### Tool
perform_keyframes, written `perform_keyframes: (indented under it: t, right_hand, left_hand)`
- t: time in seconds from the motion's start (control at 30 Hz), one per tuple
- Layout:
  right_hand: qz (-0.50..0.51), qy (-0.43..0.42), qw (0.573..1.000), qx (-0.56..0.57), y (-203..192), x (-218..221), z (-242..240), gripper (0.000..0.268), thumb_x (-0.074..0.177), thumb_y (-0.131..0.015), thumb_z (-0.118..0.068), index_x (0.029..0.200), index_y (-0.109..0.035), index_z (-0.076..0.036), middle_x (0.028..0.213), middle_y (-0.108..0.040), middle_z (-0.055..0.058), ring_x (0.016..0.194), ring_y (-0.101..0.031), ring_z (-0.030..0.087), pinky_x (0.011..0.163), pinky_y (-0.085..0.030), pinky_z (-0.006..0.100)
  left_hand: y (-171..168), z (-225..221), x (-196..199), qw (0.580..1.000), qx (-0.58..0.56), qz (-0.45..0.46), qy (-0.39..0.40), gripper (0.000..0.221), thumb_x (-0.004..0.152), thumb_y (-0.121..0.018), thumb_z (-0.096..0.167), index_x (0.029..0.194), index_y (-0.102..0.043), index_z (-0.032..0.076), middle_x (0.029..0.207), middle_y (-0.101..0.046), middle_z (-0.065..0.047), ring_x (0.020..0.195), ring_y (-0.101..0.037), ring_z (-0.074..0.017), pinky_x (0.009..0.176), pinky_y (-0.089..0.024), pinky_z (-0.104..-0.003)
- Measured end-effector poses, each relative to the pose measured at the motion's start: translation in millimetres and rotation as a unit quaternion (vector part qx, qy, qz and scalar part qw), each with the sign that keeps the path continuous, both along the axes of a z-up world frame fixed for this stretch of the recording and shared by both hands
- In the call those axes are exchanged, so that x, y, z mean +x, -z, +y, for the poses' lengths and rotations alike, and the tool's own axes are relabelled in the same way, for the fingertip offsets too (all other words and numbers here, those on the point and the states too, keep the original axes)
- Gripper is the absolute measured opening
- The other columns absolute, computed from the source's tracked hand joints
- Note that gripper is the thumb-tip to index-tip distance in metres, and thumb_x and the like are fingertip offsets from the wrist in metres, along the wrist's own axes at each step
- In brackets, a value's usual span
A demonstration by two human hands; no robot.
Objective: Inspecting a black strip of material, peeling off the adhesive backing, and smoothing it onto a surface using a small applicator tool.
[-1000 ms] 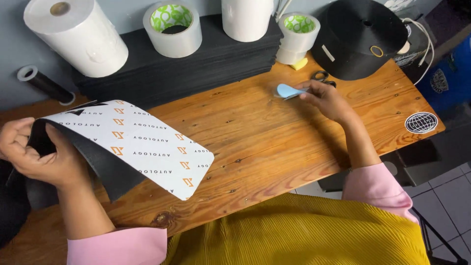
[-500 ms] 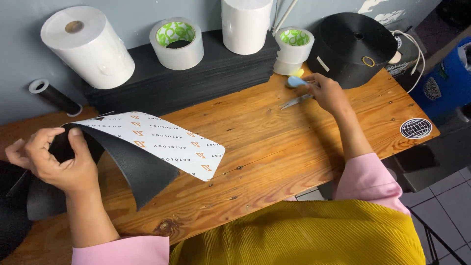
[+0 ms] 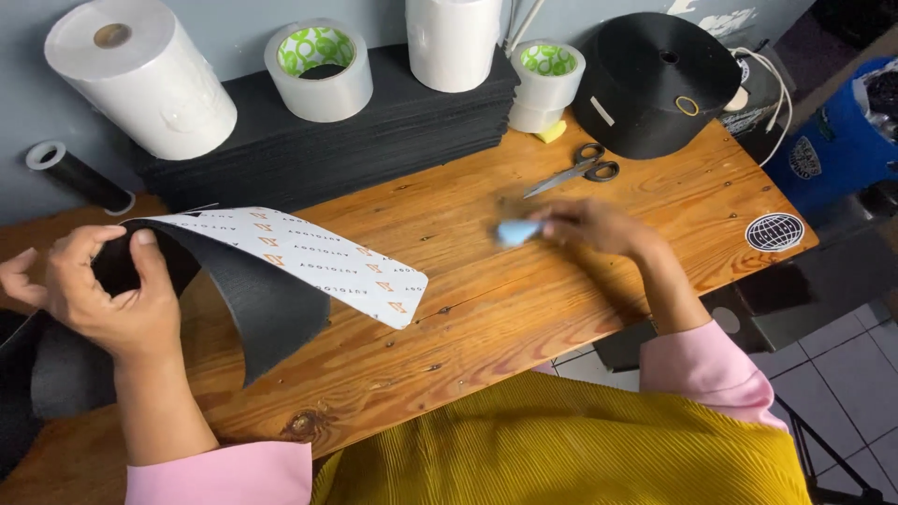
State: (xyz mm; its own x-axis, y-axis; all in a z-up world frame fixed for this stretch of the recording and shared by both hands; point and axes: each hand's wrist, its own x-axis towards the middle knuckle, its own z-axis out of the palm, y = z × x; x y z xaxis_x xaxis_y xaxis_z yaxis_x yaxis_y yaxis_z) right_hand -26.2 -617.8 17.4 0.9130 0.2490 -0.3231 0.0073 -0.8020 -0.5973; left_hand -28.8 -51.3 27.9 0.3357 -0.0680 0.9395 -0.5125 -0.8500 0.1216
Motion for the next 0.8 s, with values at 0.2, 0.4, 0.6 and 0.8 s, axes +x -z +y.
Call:
perform_keyframes:
  t: [0.2,0.4,0.6,0.8]
  right_hand:
    - [0.037,-0.012,0.998,0.041,-17.7,-38.5,-16.1,0.039,0.096,-0.064,-0.033,0.132,-0.075,-0.026,0.099,-0.079,-0.006,0.086,-0.067,0.008,0.08,-0.048,0.024]
    - [-0.096,0.156,0.983,0.008,17.5,7.6,-63.2,0.027,0.104,-0.06,-0.025,0.127,-0.074,-0.022,0.126,-0.07,-0.002,0.112,-0.058,0.014,0.098,-0.038,0.028]
    - [-0.376,0.027,0.926,0.016,-9.3,18.7,-1.8,0.039,0.103,-0.068,-0.019,0.139,-0.061,-0.006,0.133,-0.053,0.017,0.12,-0.058,0.03,0.104,-0.043,0.038]
    - [-0.36,-0.132,0.911,0.15,-75.8,-17.3,125.7,0.073,0.099,-0.059,-0.05,0.154,-0.039,-0.006,0.154,-0.047,0.02,0.143,-0.046,0.034,0.121,-0.033,0.049]
  left_hand:
    - [-5.7,-0.3,-1.2,0.999,0.04,0.011,-0.007,0.015,0.112,-0.077,-0.002,0.111,-0.064,-0.009,0.104,-0.078,-0.02,0.081,-0.063,-0.0375,0.114,-0.034,-0.054]
    - [-34.5,-30.4,-9.0,0.991,0.076,0.107,-0.014,0.013,0.103,-0.081,-0.003,0.112,-0.074,0.003,0.104,-0.076,-0.009,0.088,-0.067,-0.0292,0.111,-0.032,-0.046]
    - [-61.3,-58.2,-13.5,0.978,0.146,0.146,-0.03,0.022,0.093,-0.08,0.003,0.107,-0.07,0.017,0.09,-0.073,0.003,0.08,-0.067,-0.0193,0.109,-0.033,-0.04]
    - [-91.6,-95.2,-18.3,0.97,0.185,0.158,0.026,0.021,0.092,-0.077,0.003,0.106,-0.067,0.016,0.087,-0.07,0.006,0.074,-0.064,-0.019,0.104,-0.034,-0.041]
